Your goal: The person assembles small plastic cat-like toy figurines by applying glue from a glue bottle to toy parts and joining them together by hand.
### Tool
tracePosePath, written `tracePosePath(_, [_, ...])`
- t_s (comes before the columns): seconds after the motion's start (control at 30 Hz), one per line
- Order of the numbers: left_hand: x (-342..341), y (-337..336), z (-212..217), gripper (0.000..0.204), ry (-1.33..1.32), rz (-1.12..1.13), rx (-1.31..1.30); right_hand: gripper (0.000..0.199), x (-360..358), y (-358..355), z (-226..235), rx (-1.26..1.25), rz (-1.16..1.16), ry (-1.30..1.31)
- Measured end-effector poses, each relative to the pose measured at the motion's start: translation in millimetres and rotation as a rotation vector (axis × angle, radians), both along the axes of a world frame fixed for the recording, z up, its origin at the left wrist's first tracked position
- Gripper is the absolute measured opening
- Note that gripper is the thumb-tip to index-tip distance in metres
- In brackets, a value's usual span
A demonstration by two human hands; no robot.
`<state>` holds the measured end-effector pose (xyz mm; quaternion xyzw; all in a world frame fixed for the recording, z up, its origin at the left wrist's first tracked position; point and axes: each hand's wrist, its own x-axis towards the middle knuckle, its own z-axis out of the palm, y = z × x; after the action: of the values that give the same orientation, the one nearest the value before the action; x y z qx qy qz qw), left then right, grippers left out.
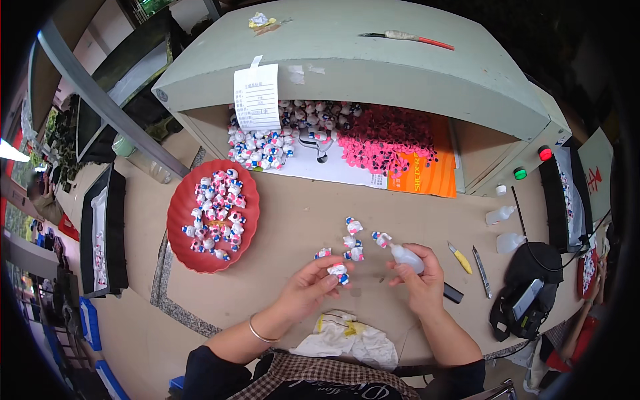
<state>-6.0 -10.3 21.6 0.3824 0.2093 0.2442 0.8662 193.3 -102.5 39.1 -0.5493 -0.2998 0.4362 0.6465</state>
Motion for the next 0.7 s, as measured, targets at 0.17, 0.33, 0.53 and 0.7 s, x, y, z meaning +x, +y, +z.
tracePosePath(0.17, [-2,-3,-5,0.034,-0.007,0.018,0.012,0.02,8,-16,16,0.014,0.188,0.131])
tracePosePath(0.33, [-2,-1,-12,0.038,0.029,0.034,0.039,0.021,-17,-9,15,0.033,0.238,0.09])
tracePosePath(0.53, [-6,-1,-4,0.039,0.099,0.081,0.042,0.021,-24,-2,-3,0.172,0.161,-0.092])
tracePosePath(0.7, [-5,1,-6,0.038,0.104,0.086,-0.036,0.02,-27,-3,-13,0.238,0.076,-0.214])
